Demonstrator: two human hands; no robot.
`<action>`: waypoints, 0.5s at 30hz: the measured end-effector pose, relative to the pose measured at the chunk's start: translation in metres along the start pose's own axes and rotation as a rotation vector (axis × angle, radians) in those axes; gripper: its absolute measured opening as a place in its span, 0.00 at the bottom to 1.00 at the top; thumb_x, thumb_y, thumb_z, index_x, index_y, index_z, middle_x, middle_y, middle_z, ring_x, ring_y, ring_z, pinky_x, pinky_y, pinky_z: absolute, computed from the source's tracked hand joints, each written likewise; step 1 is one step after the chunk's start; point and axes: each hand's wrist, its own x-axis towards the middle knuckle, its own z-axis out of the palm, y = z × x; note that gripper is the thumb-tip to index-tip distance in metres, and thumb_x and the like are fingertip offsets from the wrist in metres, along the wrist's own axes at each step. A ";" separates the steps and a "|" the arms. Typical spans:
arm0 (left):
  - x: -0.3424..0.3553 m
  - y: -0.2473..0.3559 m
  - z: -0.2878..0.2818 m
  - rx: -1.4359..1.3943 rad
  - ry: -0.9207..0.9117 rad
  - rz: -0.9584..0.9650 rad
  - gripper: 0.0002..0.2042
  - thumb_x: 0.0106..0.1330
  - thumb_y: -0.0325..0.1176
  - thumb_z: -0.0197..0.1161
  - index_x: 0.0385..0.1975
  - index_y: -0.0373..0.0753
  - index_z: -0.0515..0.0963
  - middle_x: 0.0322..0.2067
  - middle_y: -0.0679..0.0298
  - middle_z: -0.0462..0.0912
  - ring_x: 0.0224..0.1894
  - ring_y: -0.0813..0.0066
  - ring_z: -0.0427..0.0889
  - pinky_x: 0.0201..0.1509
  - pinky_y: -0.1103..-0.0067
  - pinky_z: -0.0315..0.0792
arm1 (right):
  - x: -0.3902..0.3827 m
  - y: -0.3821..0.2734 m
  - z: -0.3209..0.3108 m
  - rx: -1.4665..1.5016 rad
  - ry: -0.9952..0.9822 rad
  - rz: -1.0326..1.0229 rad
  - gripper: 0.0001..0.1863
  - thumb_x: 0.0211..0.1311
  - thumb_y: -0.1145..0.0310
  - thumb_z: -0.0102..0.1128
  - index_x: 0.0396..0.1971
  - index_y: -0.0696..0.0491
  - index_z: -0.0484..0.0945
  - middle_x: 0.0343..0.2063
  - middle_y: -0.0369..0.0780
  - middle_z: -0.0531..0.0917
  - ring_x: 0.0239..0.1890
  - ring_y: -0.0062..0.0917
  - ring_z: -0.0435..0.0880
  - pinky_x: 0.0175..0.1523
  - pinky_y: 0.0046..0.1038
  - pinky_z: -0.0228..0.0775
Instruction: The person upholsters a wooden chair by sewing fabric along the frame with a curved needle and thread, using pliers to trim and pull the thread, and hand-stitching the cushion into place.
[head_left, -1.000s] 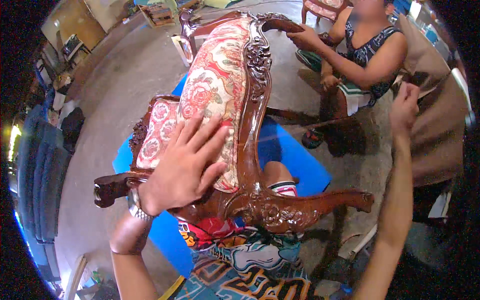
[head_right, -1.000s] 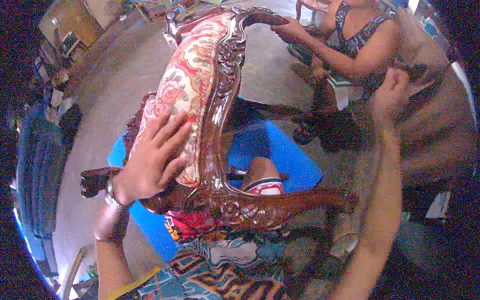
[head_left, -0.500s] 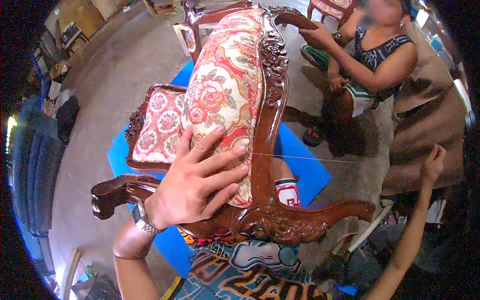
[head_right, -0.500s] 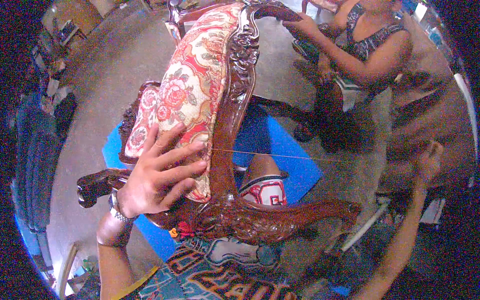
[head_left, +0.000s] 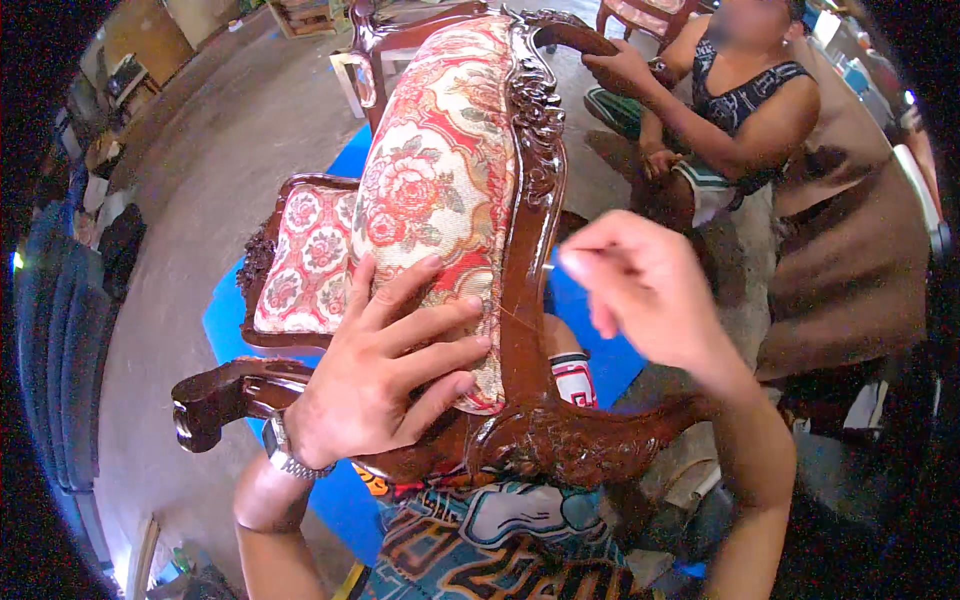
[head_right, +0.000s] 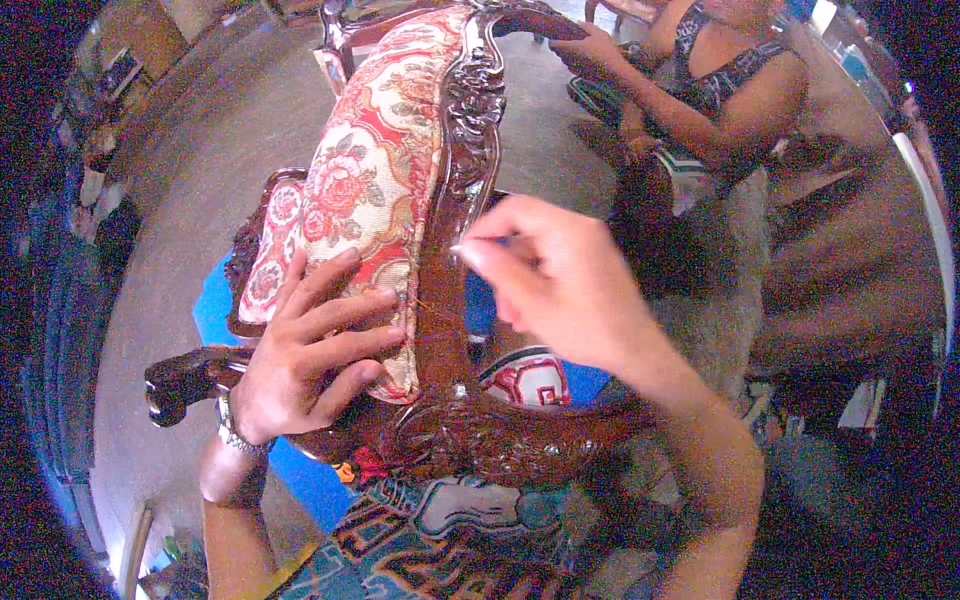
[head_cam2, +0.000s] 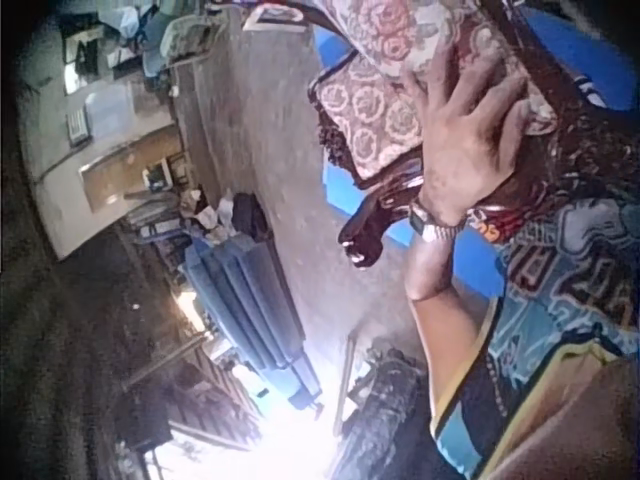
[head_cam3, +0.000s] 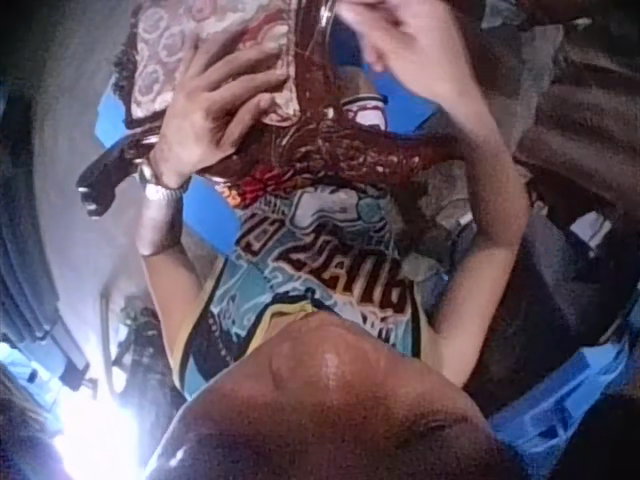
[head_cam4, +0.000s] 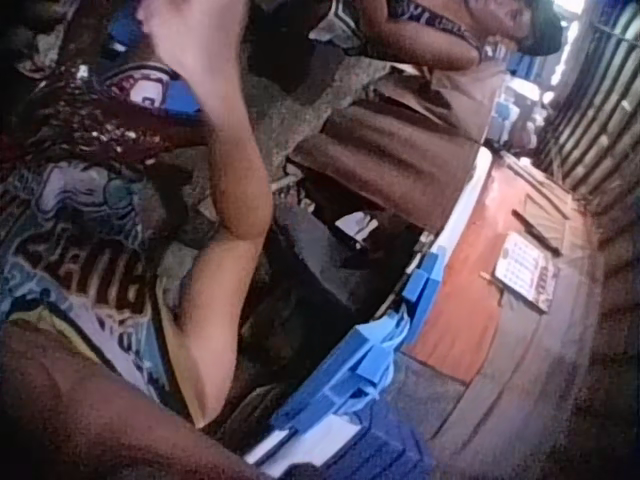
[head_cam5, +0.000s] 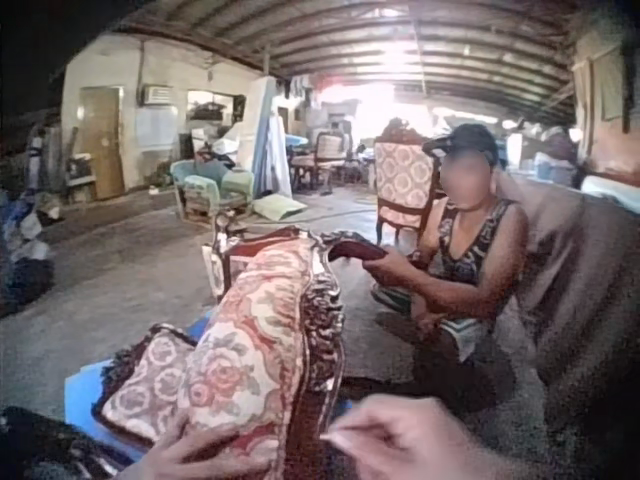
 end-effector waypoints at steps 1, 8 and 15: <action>0.000 0.000 0.000 -0.004 0.006 -0.007 0.15 0.55 0.35 0.64 0.45 0.50 0.81 0.55 0.64 0.74 0.65 0.51 0.60 0.69 0.51 0.37 | 0.007 -0.004 0.013 0.073 -0.040 -0.026 0.07 0.62 0.69 0.57 0.31 0.58 0.75 0.15 0.34 0.76 0.15 0.12 0.71 0.20 0.19 0.63; 0.002 -0.003 -0.002 -0.025 0.001 0.001 0.14 0.54 0.36 0.66 0.42 0.51 0.82 0.54 0.64 0.74 0.65 0.51 0.60 0.69 0.51 0.38 | 0.023 0.009 0.034 -0.110 -0.023 0.026 0.07 0.57 0.71 0.62 0.27 0.58 0.74 0.13 0.35 0.77 0.17 0.10 0.72 0.21 0.19 0.61; 0.003 -0.003 -0.001 -0.010 -0.008 0.010 0.13 0.52 0.37 0.67 0.40 0.53 0.83 0.53 0.64 0.75 0.65 0.50 0.60 0.69 0.49 0.38 | 0.022 0.017 0.033 -0.013 0.070 -0.109 0.07 0.57 0.73 0.63 0.26 0.57 0.74 0.14 0.36 0.78 0.17 0.10 0.72 0.21 0.20 0.62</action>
